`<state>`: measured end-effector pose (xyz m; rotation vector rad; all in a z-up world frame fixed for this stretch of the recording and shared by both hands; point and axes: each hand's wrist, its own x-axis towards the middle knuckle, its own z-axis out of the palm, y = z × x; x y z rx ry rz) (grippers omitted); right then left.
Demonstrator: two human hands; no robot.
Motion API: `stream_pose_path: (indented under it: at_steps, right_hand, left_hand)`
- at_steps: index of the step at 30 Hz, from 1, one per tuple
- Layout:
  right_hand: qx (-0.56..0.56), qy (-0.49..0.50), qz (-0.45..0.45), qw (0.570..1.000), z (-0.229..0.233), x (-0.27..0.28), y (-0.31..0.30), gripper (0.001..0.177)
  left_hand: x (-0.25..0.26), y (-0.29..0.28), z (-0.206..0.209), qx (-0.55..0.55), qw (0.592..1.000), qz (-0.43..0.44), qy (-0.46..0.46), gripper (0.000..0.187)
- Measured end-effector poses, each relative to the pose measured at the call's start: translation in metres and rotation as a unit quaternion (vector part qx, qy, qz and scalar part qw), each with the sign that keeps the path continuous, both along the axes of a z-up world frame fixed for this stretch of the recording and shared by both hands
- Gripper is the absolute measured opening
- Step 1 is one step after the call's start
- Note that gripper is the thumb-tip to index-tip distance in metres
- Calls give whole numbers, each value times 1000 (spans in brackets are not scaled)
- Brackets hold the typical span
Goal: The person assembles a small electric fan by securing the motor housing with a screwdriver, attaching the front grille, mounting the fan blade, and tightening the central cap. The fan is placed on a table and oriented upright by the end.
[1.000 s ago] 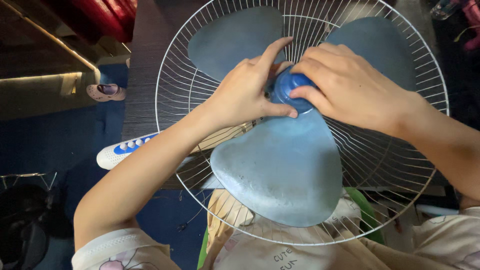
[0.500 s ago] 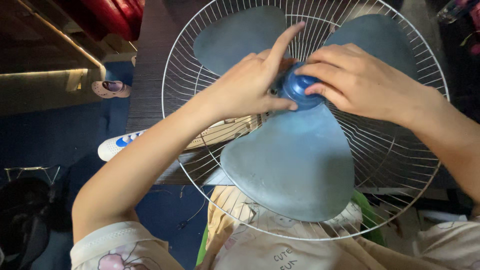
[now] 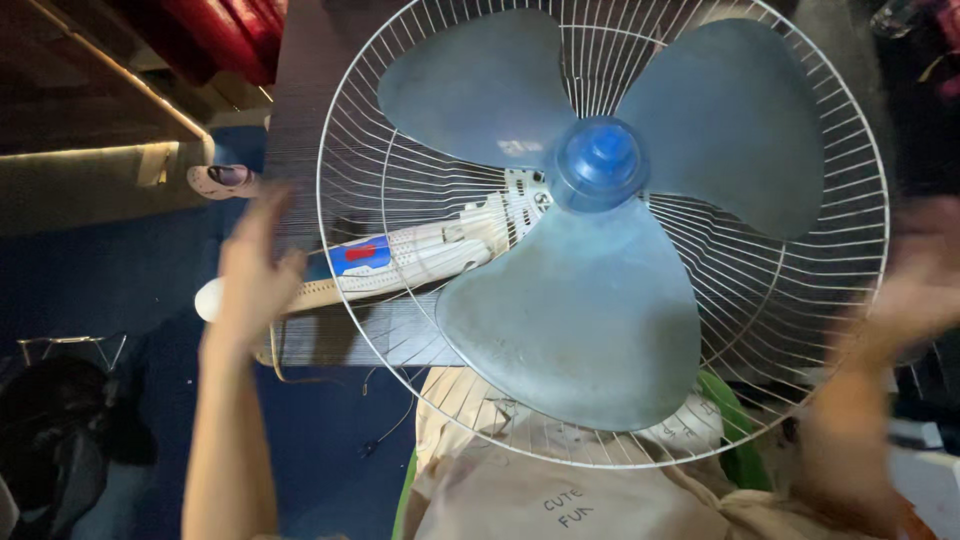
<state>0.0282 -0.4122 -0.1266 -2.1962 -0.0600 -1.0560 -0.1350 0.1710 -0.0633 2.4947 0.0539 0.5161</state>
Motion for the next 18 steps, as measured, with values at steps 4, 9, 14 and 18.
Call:
stream_pose_path:
  at_steps: [4, 9, 14, 18]
  right_hand:
    - [62, 174, 98, 978, -74, -25, 50, 37]
    - [158, 112, 323, 926, -60, -30, 100, 39]
    - [140, 157, 321, 924, -29, -18, 113, 33]
    - [-73, 63, 286, 953, -20, -8, 111, 48]
  left_hand:
    - [-7, -44, -51, 97, 992, -75, 22, 79]
    - [11, -73, -78, 218, 975, -50, -15, 94]
    - [47, -75, -111, 303, 947, -15, 109, 84]
    - [44, -63, -122, 285, 957, -43, -40, 70]
